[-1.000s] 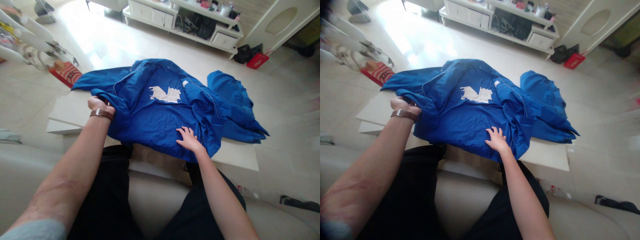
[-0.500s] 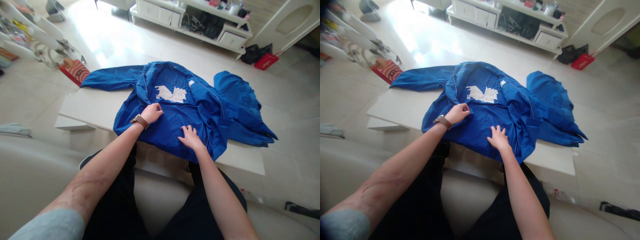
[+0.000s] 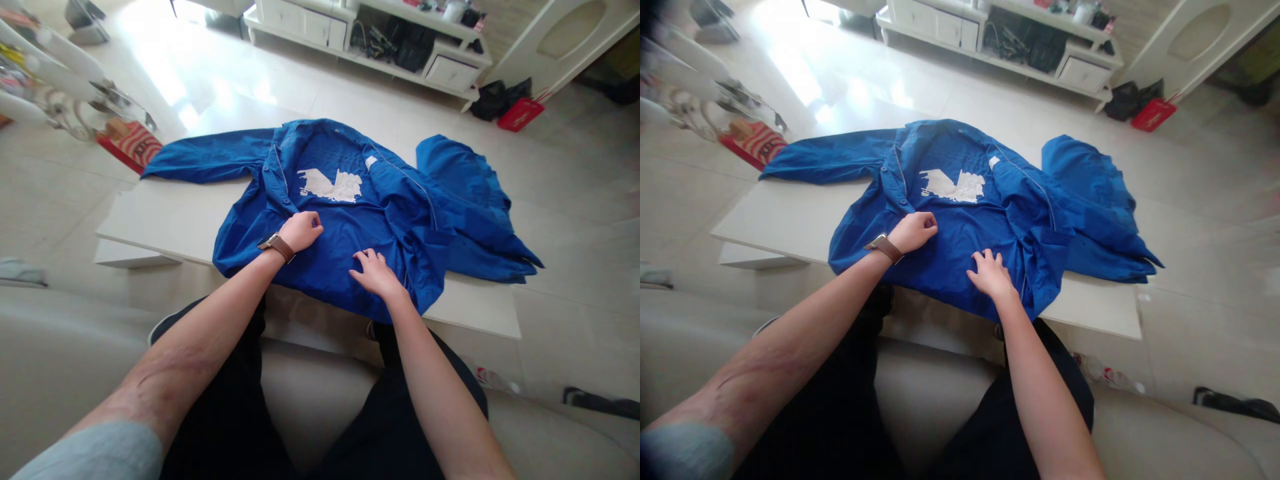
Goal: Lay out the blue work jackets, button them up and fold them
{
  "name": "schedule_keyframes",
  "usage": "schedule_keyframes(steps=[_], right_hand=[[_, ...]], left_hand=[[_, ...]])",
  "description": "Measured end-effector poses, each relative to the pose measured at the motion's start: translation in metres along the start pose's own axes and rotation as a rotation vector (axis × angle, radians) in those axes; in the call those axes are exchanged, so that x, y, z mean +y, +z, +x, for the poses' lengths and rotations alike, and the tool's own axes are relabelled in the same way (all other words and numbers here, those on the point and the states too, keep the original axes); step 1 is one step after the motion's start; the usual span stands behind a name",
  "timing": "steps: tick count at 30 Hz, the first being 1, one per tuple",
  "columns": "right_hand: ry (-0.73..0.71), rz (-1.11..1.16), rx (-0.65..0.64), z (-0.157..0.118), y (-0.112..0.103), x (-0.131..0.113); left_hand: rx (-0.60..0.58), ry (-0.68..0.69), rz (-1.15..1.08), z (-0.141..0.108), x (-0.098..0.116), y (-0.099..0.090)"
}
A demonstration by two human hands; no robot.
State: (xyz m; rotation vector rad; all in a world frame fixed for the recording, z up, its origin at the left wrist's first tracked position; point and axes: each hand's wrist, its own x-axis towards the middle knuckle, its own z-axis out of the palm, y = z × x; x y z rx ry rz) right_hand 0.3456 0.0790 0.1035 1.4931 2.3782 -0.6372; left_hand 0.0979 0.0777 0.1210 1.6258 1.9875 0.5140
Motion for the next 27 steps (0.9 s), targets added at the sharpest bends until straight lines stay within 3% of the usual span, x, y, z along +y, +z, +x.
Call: schedule_keyframes(steps=[12, 27], right_hand=[[0.008, -0.045, -0.003, 0.0, -0.002, -0.004], [0.002, -0.046, 0.012, 0.0, -0.001, -0.005]], left_hand=[[0.17, -0.018, -0.047, 0.003, -0.007, 0.001], [0.091, 0.08, -0.038, 0.001, -0.012, 0.005]])
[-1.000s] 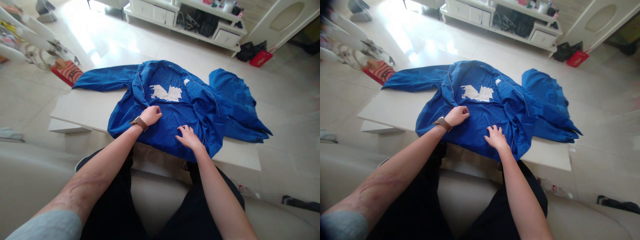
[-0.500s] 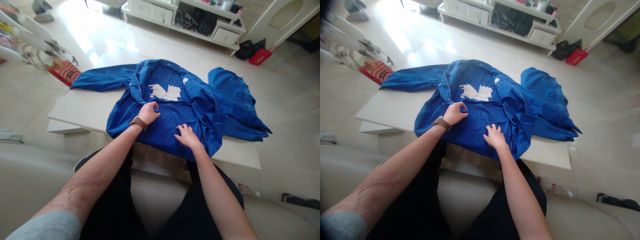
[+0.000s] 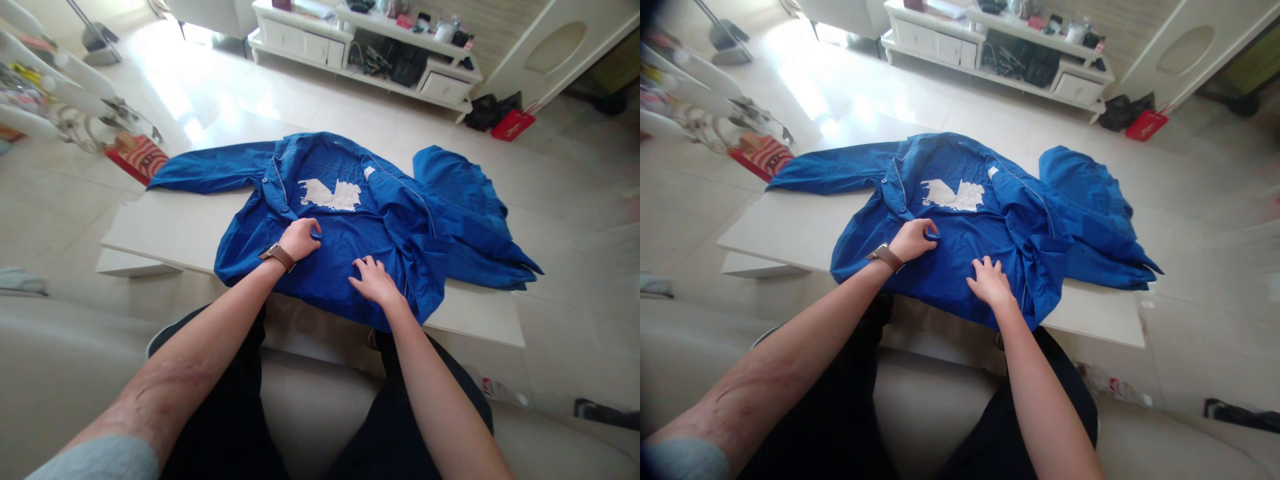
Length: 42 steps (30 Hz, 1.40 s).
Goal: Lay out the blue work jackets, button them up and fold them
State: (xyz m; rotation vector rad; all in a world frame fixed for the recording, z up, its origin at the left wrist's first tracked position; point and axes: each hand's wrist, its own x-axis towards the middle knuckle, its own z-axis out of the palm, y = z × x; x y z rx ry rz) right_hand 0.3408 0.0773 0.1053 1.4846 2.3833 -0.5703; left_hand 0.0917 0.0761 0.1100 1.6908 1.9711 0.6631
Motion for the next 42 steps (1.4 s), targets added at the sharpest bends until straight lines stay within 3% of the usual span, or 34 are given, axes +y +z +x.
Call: schedule_keyframes(steps=[15, 20, 24, 27, 32, 37, 42], right_hand=[[0.02, -0.007, -0.032, 0.0, -0.002, -0.001], [0.012, 0.002, -0.024, 0.001, -0.001, -0.001], [-0.002, 0.02, -0.007, 0.0, 0.001, 0.0], [0.017, 0.033, 0.036, 0.0, 0.004, -0.002], [-0.032, 0.111, 0.252, 0.008, 0.009, -0.009], [-0.209, 0.378, 0.224, 0.015, 0.013, -0.015], [-0.396, 0.628, 0.183, 0.013, 0.016, -0.026]], left_hand=[[-0.073, -0.058, 0.336, -0.006, -0.001, 0.002], [-0.122, -0.022, 0.3, -0.009, 0.001, 0.003], [-0.068, -0.007, 0.213, -0.008, 0.004, 0.0], [-0.035, 0.088, 0.16, -0.008, 0.009, -0.002], [-0.053, 0.326, 0.114, -0.011, 0.02, -0.005], [-0.146, 0.485, -0.018, -0.014, 0.026, -0.006], [-0.265, 0.529, -0.216, -0.017, 0.032, -0.002]])
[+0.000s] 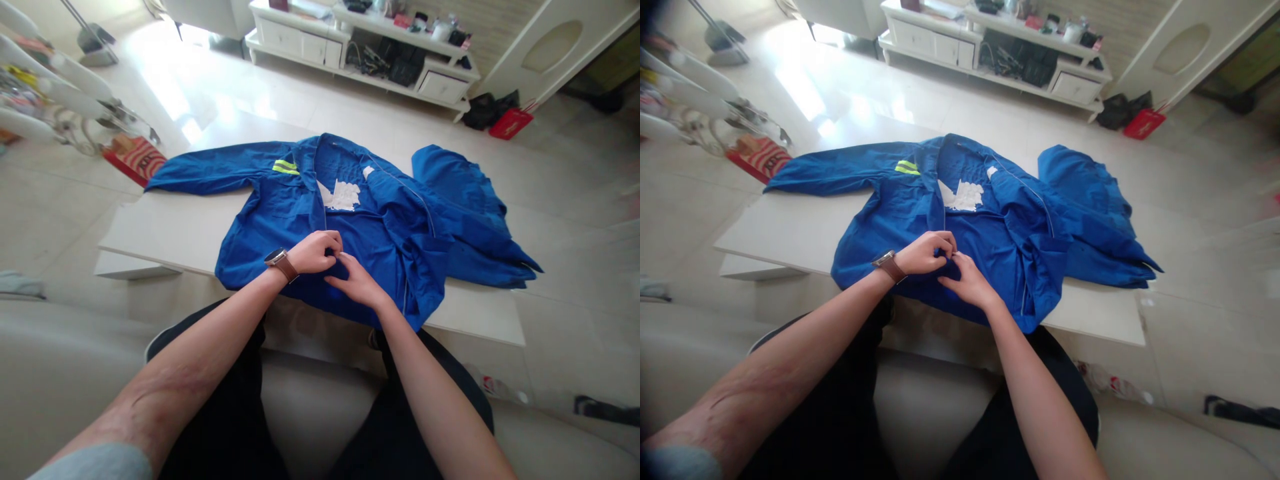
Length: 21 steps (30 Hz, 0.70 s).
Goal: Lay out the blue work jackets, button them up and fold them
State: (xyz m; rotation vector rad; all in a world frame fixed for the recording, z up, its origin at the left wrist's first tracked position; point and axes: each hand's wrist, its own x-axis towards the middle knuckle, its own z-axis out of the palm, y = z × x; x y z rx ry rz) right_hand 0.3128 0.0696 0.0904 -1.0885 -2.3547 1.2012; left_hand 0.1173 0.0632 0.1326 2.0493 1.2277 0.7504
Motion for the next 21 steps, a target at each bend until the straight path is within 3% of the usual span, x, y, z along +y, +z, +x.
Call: schedule_keyframes(steps=[3, 10, 14, 18, 21], right_hand=[[-0.005, 0.085, -0.016, 0.0, 0.001, -0.004], [0.207, 0.347, -0.122, -0.002, -0.007, -0.009], [0.245, 0.39, -0.336, -0.007, -0.013, -0.015], [0.187, 0.412, -0.576, -0.01, -0.017, -0.019], [0.162, 0.4, -0.687, -0.011, -0.018, -0.021]], left_hand=[[-0.027, 0.016, -0.03, 0.001, 0.001, 0.002], [0.023, -0.044, 0.005, 0.0, -0.002, -0.002], [0.029, -0.105, 0.051, 0.001, -0.001, -0.001], [0.021, -0.262, 0.191, 0.001, -0.003, 0.003], [0.009, -0.364, 0.269, -0.001, -0.005, 0.007]])
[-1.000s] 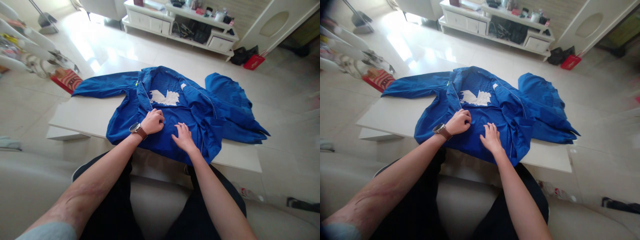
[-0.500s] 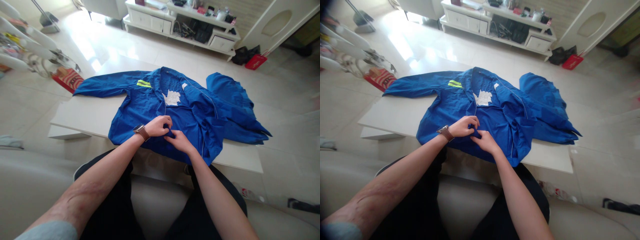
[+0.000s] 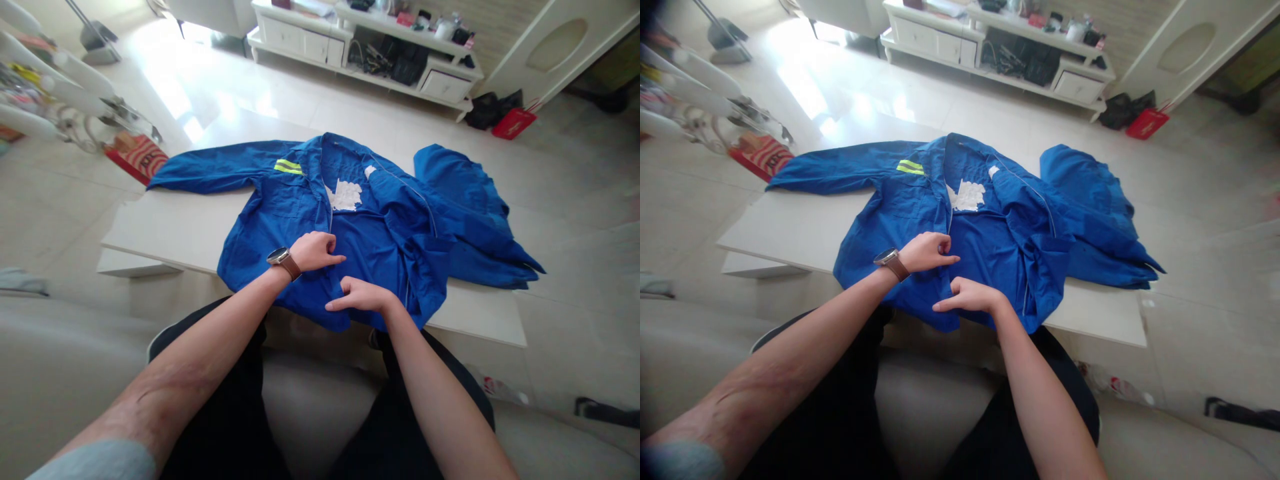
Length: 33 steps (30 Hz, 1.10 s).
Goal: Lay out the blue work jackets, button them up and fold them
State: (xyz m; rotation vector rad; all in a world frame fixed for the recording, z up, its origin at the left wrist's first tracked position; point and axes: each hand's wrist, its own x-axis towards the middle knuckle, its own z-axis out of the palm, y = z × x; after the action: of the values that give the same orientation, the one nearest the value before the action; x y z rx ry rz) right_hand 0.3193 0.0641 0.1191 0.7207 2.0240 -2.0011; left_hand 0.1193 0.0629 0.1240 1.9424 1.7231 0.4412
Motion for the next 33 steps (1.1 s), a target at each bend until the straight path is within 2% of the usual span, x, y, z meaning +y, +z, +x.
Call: schedule_keyframes(steps=[2, 4, 7, 10, 13, 15, 16, 17, 19, 21, 22, 26, 28, 30, 31, 33], right_hand=[[0.011, -0.021, -0.034, 0.0, 0.001, -0.002], [0.011, -0.031, -0.053, 0.001, 0.001, -0.003], [0.008, -0.045, -0.065, 0.001, 0.001, -0.005], [0.028, -0.097, -0.048, 0.001, 0.001, -0.004], [0.047, -0.143, -0.022, 0.002, 0.001, -0.003], [0.049, -0.144, -0.018, 0.003, 0.002, -0.001], [0.05, -0.144, -0.015, 0.004, 0.002, 0.0], [0.051, -0.153, -0.006, 0.004, 0.001, 0.002], [0.048, -0.196, 0.047, 0.004, -0.002, 0.005], [0.059, -0.249, 0.211, 0.001, -0.009, 0.009], [0.068, -0.281, 0.349, -0.003, -0.015, 0.011], [0.112, -0.485, 1.099, -0.033, -0.045, 0.019], [0.197, -0.613, 1.39, -0.053, -0.06, 0.025], [0.364, -0.674, 1.523, -0.07, -0.07, 0.034], [0.457, -0.674, 1.523, -0.077, -0.073, 0.039], [0.614, -0.646, 1.428, -0.085, -0.075, 0.048]], left_hand=[[0.039, -0.062, 0.055, -0.001, -0.001, 0.003], [0.097, -0.179, 0.086, -0.002, -0.002, 0.005], [0.106, -0.356, 0.011, -0.001, -0.004, 0.005], [0.078, -0.411, -0.183, 0.003, -0.006, 0.003], [0.213, -0.432, -0.274, 0.007, -0.005, 0.0], [0.291, -0.376, -0.264, 0.007, -0.002, 0.001], [0.272, -0.297, -0.256, 0.007, -0.001, 0.003], [0.205, -0.188, -0.244, 0.006, 0.001, 0.005], [-0.02, 0.055, -0.196, 0.003, 0.003, 0.012], [-0.202, 0.215, -0.118, 0.002, 0.004, 0.019], [-0.235, 0.243, -0.081, 0.001, 0.004, 0.022], [-0.161, 0.211, 0.006, 0.001, 0.0, 0.021], [-0.142, 0.183, 0.039, 0.001, -0.003, 0.018], [-0.151, 0.168, 0.065, 0.001, -0.005, 0.015], [-0.16, 0.164, 0.071, 0.001, -0.006, 0.015], [-0.174, 0.16, 0.082, 0.001, -0.008, 0.015]])
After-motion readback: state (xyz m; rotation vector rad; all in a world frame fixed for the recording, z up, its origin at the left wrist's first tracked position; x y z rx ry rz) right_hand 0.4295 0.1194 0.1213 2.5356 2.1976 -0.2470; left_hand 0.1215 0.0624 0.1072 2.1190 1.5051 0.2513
